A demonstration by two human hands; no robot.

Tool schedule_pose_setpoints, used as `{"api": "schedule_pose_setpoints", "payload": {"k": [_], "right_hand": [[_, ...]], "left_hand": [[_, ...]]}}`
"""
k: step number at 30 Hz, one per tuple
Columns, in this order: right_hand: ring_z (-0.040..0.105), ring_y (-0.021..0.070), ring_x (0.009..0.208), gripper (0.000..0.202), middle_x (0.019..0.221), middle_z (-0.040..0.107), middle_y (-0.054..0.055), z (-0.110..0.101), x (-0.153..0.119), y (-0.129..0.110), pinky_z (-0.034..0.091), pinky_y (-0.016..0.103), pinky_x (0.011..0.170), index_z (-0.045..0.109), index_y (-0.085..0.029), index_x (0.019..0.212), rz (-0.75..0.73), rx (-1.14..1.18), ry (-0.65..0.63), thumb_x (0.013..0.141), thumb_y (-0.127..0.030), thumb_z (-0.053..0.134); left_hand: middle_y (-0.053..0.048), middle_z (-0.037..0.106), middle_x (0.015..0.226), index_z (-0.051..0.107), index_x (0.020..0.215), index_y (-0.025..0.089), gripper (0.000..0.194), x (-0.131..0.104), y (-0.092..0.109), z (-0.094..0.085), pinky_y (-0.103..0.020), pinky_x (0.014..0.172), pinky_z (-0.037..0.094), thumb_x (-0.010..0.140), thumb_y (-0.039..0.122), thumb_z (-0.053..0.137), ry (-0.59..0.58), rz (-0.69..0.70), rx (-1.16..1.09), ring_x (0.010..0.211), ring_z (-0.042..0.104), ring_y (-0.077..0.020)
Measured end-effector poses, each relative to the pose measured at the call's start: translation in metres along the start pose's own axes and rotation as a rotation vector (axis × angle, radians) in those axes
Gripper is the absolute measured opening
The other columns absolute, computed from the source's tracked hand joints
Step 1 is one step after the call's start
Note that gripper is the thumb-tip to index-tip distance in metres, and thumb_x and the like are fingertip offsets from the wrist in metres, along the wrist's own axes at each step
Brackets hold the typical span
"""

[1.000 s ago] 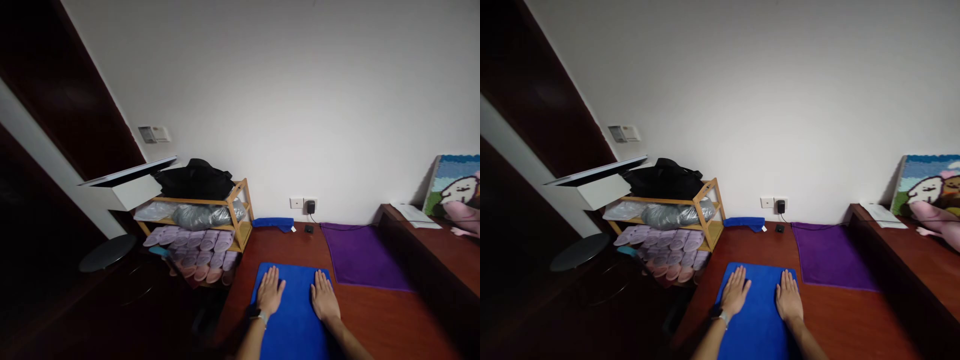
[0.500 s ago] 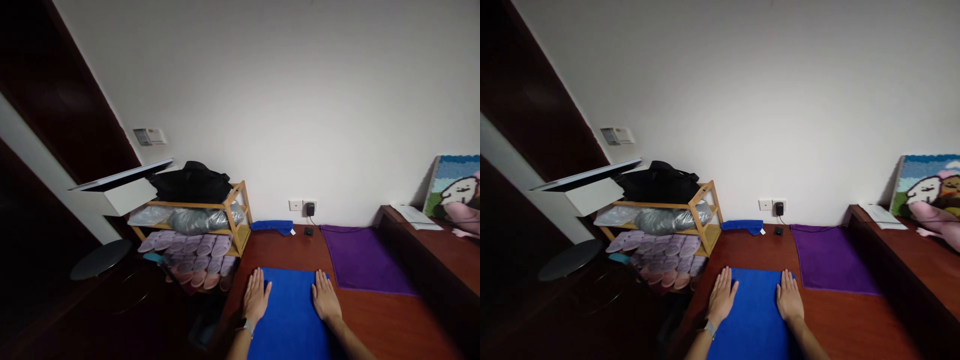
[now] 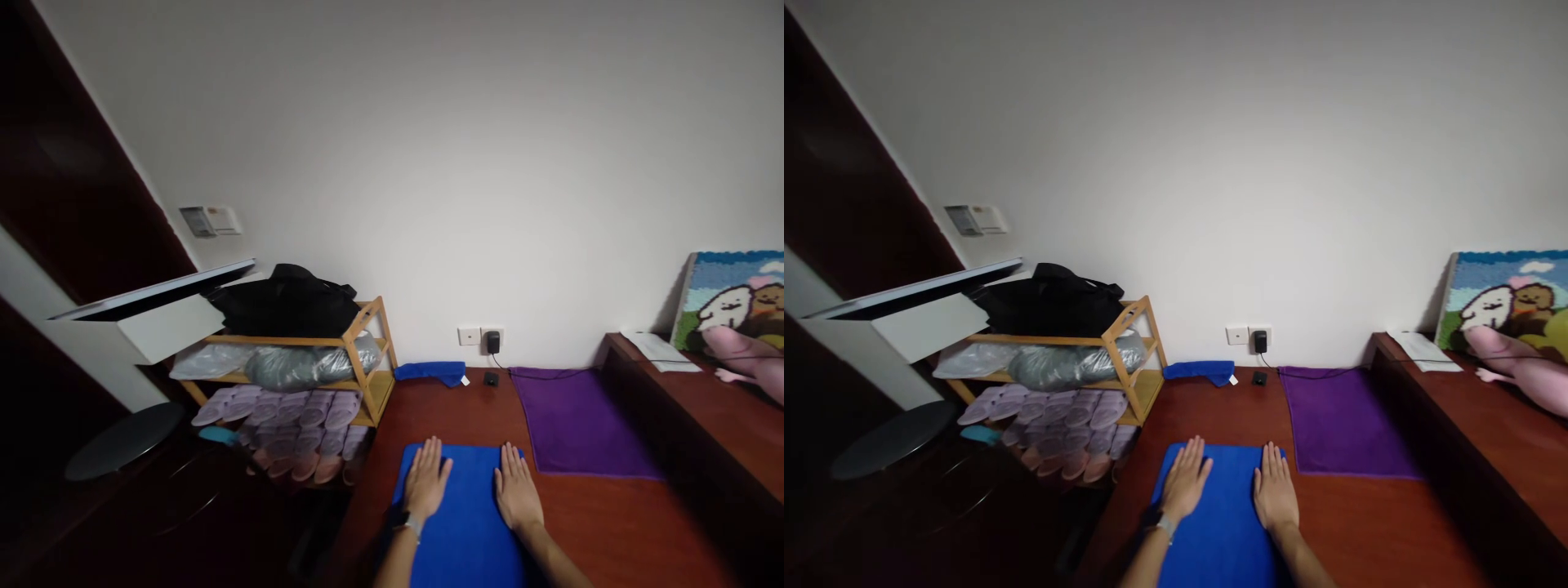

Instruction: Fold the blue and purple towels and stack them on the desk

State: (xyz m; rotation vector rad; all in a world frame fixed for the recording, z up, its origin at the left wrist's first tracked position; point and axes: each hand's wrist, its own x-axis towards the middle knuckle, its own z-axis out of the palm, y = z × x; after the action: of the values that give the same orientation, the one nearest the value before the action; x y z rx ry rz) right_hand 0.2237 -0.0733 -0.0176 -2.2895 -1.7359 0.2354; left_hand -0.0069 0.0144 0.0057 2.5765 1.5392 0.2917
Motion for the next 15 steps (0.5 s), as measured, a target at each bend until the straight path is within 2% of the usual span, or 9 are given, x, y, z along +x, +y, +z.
{"api": "schedule_pose_setpoints", "payload": {"k": [3,5,7,9,11,13,15], "right_hand": [[0.012,0.0223,0.156,0.070,0.168,0.019,0.010,-0.005,0.001,-0.002,0.011,0.041,0.129,0.023,-0.005,0.159,0.020,0.058,-0.010,0.101,-0.043,0.017],[0.012,0.0220,0.156,0.070,0.168,0.019,0.010,-0.007,0.002,-0.005,0.011,0.041,0.129,0.023,-0.006,0.160,0.027,0.085,-0.009,0.101,-0.043,0.019],[0.012,0.0224,0.156,0.070,0.168,0.018,0.010,-0.009,0.002,-0.008,0.011,0.042,0.129,0.023,-0.005,0.159,0.035,0.098,-0.011,0.101,-0.043,0.020],[0.014,0.0230,0.156,0.070,0.168,0.019,0.011,-0.011,0.000,-0.009,0.013,0.043,0.129,0.023,-0.004,0.159,0.031,0.126,-0.015,0.102,-0.044,0.018],[0.016,0.0228,0.156,0.069,0.168,0.022,0.009,-0.017,-0.001,-0.002,0.016,0.044,0.128,0.026,-0.008,0.160,0.003,0.176,0.027,0.103,-0.046,0.017],[0.019,0.0219,0.155,0.065,0.167,0.027,0.005,-0.026,-0.001,0.018,0.016,0.044,0.128,0.033,-0.016,0.159,-0.032,0.200,0.129,0.104,-0.047,0.016],[0.023,0.0220,0.154,0.062,0.164,0.036,0.004,-0.037,0.002,0.052,0.016,0.045,0.128,0.043,-0.021,0.155,-0.030,0.157,0.228,0.104,-0.044,0.017]], "left_hand": [[-0.014,0.031,0.164,0.033,0.158,0.010,0.069,-0.002,-0.048,-0.013,-0.049,0.126,0.027,0.105,0.054,0.023,0.040,-0.119,0.043,0.153,0.028,-0.0269],[-0.017,0.031,0.163,0.033,0.157,0.006,0.070,-0.007,-0.058,-0.016,-0.050,0.125,0.029,0.105,0.052,0.026,0.094,-0.172,0.069,0.152,0.029,-0.0287],[-0.017,0.030,0.164,0.030,0.158,0.007,0.068,-0.017,-0.047,-0.014,-0.051,0.125,0.029,0.105,0.049,0.027,0.164,-0.159,0.081,0.153,0.027,-0.0288],[-0.010,0.026,0.167,0.025,0.161,0.017,0.063,-0.035,-0.027,-0.006,-0.050,0.125,0.029,0.106,0.048,0.027,0.188,-0.052,0.073,0.154,0.025,-0.0262],[-0.002,0.024,0.168,0.022,0.161,0.029,0.058,-0.058,-0.012,0.005,-0.050,0.125,0.030,0.106,0.048,0.029,0.130,0.064,0.053,0.154,0.025,-0.0237],[0.001,0.024,0.167,0.023,0.160,0.036,0.056,-0.080,-0.010,0.015,-0.052,0.124,0.033,0.106,0.049,0.031,0.046,0.067,0.037,0.153,0.027,-0.0245],[0.001,0.025,0.167,0.023,0.159,0.036,0.056,-0.097,-0.022,0.022,-0.056,0.122,0.034,0.105,0.050,0.030,-0.019,-0.010,0.031,0.153,0.028,-0.0267]]}}
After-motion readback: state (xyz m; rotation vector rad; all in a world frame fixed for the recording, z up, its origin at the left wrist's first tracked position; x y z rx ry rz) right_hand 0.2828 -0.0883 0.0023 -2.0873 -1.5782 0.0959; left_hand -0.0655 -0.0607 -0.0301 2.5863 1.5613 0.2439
